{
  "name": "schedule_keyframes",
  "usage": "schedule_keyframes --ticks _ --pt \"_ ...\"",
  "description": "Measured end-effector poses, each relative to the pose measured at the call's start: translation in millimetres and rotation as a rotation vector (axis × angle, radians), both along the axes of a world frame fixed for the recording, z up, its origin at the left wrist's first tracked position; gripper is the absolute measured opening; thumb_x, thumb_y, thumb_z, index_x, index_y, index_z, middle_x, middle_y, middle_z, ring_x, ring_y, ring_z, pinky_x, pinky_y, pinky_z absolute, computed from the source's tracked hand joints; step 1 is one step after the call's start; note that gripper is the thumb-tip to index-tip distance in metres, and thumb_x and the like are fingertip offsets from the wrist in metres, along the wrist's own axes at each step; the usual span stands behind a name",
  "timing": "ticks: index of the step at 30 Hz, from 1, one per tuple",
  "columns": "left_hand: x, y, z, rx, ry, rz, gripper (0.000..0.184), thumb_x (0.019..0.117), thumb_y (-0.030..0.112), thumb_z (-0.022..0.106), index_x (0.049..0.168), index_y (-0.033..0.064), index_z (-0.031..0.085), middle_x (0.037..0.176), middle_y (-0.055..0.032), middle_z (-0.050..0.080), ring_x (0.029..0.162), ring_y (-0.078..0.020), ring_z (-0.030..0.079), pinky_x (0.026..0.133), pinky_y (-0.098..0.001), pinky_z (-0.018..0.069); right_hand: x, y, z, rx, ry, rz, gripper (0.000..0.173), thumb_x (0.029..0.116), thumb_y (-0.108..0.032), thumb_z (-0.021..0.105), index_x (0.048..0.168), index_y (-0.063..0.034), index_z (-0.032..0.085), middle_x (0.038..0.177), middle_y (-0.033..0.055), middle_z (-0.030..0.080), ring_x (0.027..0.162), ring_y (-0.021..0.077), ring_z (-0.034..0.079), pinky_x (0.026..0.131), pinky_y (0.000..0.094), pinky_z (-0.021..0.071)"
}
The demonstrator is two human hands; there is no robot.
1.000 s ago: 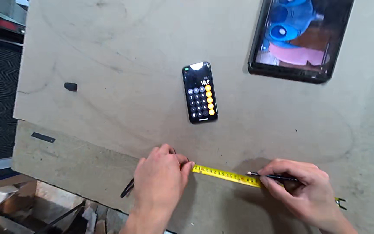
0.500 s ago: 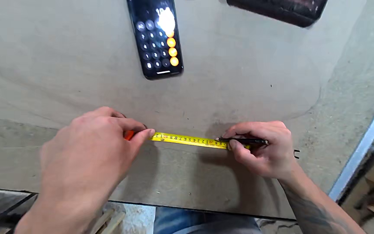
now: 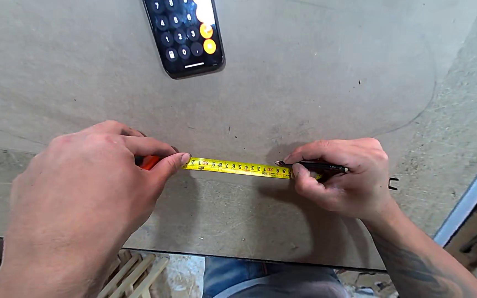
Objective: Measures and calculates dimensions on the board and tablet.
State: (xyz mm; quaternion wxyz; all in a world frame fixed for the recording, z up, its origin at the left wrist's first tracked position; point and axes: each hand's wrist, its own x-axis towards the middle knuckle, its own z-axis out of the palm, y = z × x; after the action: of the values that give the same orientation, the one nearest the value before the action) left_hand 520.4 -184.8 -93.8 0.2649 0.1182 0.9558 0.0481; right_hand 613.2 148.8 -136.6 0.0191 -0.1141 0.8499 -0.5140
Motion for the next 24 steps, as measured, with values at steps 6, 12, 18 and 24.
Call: schedule_keyframes --ticks 6,12,18,24 --pt "-1 4 4 -0.013 -0.007 0.017 0.039 0.0848 0.077 0.058 0.094 0.0437 0.078 0.105 0.0034 0.070 0.092 -0.0222 0.068 0.068 -0.0560 0.0525 1 -1 -1 0.036 0.008 -0.014 0.013 0.0863 -0.012 0.068 0.093 -0.0053 0.077 0.074 -0.0042 0.068 0.058 -0.0026 0.055 0.048 0.0156 0.0446" --pt "-1 1 2 -0.002 -0.005 0.016 0.042 0.0837 0.078 0.057 0.095 0.0434 0.077 0.105 0.0027 0.069 0.093 -0.0226 0.068 0.068 -0.0566 0.0525 2 -1 -2 0.054 0.029 -0.013 0.013 0.0871 -0.013 0.068 0.093 -0.0052 0.076 0.073 -0.0042 0.068 0.060 -0.0021 0.056 0.049 0.0160 0.0450" --pt "0 -5 -4 0.010 0.020 0.010 0.043 0.0829 0.081 0.056 0.095 0.0457 0.077 0.103 0.0050 0.070 0.092 -0.0195 0.067 0.070 -0.0555 0.0526 2 -1 -4 0.059 0.065 0.005 0.013 0.0869 -0.012 0.068 0.092 -0.0041 0.076 0.076 -0.0019 0.069 0.062 -0.0003 0.059 0.051 0.0169 0.0474" --pt "12 -8 4 0.292 0.070 -0.079 0.033 0.0898 0.063 0.065 0.106 0.0370 0.079 0.110 0.0045 0.068 0.093 -0.0146 0.066 0.072 -0.0430 0.0543 -4 18 5 -0.456 -0.254 -0.097 0.016 0.0984 -0.012 0.064 0.107 0.0006 0.070 0.084 0.0057 0.069 0.061 0.0105 0.061 0.051 0.0260 0.0548"
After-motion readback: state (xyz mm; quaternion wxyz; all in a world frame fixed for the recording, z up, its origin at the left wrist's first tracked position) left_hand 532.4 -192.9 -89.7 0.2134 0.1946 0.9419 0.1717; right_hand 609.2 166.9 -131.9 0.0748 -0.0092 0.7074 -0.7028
